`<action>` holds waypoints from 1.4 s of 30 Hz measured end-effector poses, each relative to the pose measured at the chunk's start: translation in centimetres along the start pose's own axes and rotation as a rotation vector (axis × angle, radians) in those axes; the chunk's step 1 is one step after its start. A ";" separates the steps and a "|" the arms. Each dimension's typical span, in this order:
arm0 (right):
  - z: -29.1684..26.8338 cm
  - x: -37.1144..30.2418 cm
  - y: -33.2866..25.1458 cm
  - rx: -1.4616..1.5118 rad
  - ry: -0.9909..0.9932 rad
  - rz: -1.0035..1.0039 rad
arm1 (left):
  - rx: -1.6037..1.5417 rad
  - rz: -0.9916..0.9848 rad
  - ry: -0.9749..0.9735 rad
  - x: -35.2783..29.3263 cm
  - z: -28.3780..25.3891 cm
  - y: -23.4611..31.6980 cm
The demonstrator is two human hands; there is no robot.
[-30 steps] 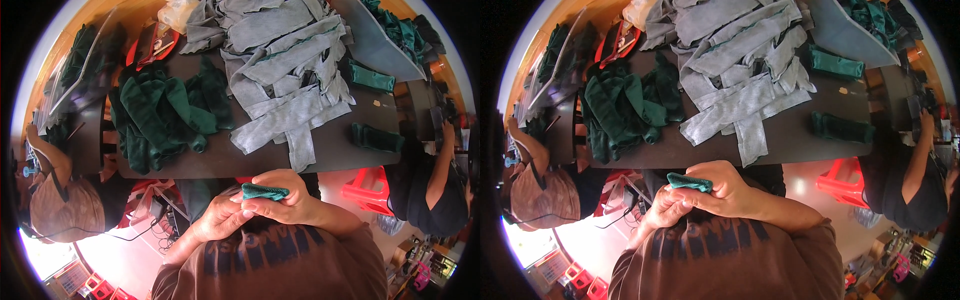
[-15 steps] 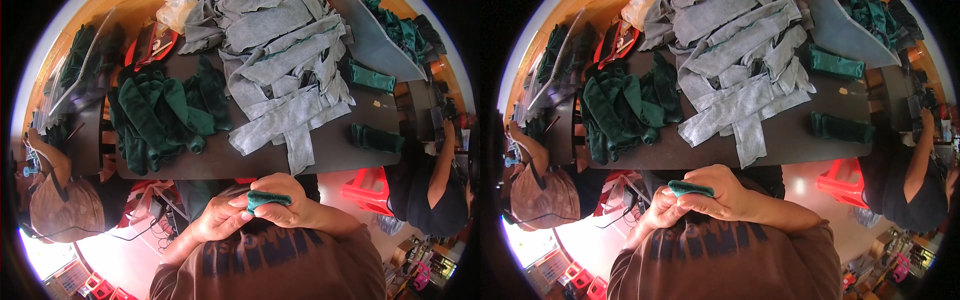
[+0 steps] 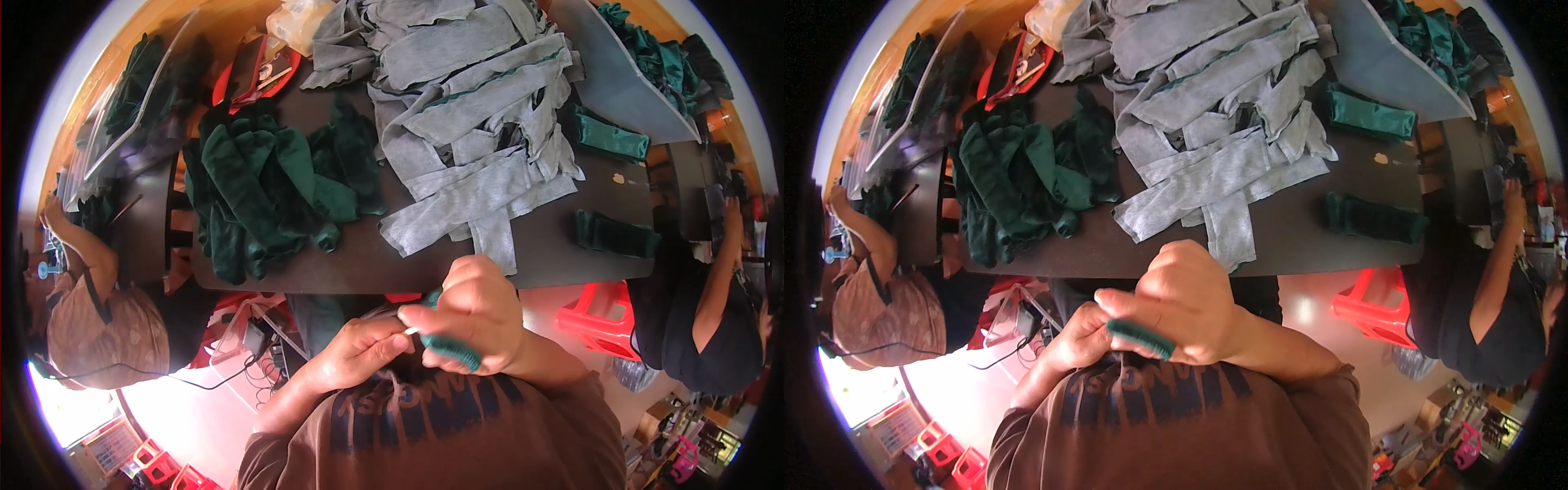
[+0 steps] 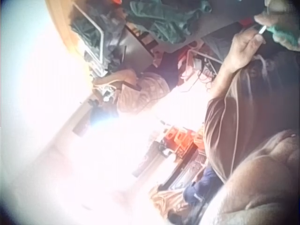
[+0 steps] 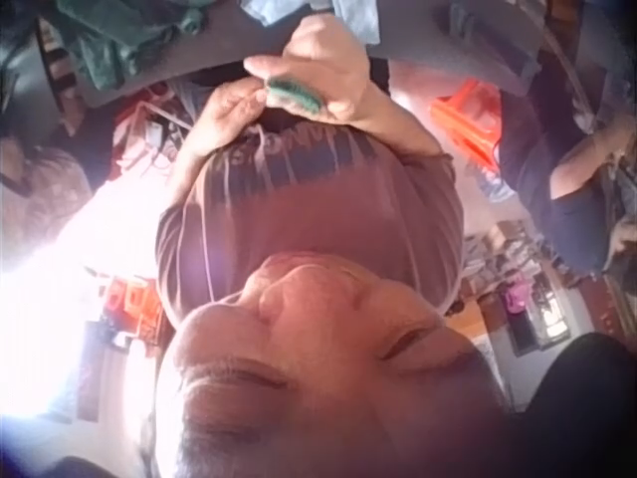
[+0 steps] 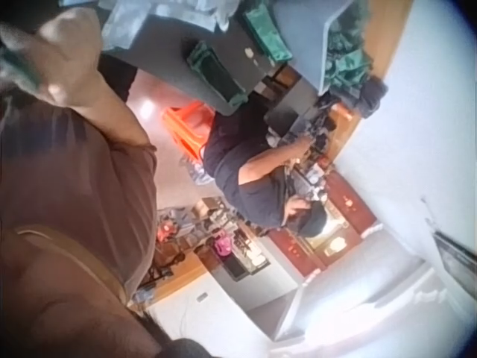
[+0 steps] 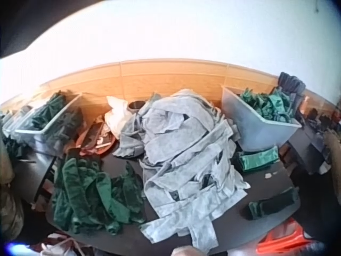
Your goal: The recorder is turning fabric pieces right-side out using a wooden stick as a tool.
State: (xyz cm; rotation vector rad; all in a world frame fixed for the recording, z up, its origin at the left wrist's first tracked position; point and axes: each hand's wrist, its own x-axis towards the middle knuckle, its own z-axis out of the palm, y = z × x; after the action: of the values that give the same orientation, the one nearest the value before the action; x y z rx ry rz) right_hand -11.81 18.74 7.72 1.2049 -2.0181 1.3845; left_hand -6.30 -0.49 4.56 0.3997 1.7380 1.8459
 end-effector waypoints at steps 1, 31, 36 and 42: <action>0.2 0.1 -0.6 -0.077 -0.002 -0.030 | 0.020 0.003 0.067 0.2 0.4 0.3; 0.5 -0.5 -0.3 0.462 0.115 0.569 | 0.121 0.046 0.133 0.2 0.7 1.8; 1.5 -0.6 -0.4 0.440 0.178 0.505 | 0.219 0.222 0.278 0.4 1.1 0.6; 1.7 -1.1 -0.3 0.338 0.139 0.345 | 0.055 0.171 0.174 -0.5 1.1 -0.6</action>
State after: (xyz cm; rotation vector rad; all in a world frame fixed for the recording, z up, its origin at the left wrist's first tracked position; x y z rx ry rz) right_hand -10.72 17.59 6.37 0.8768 -2.0135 1.9810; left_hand -5.18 0.14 4.19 0.4330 1.9258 2.0084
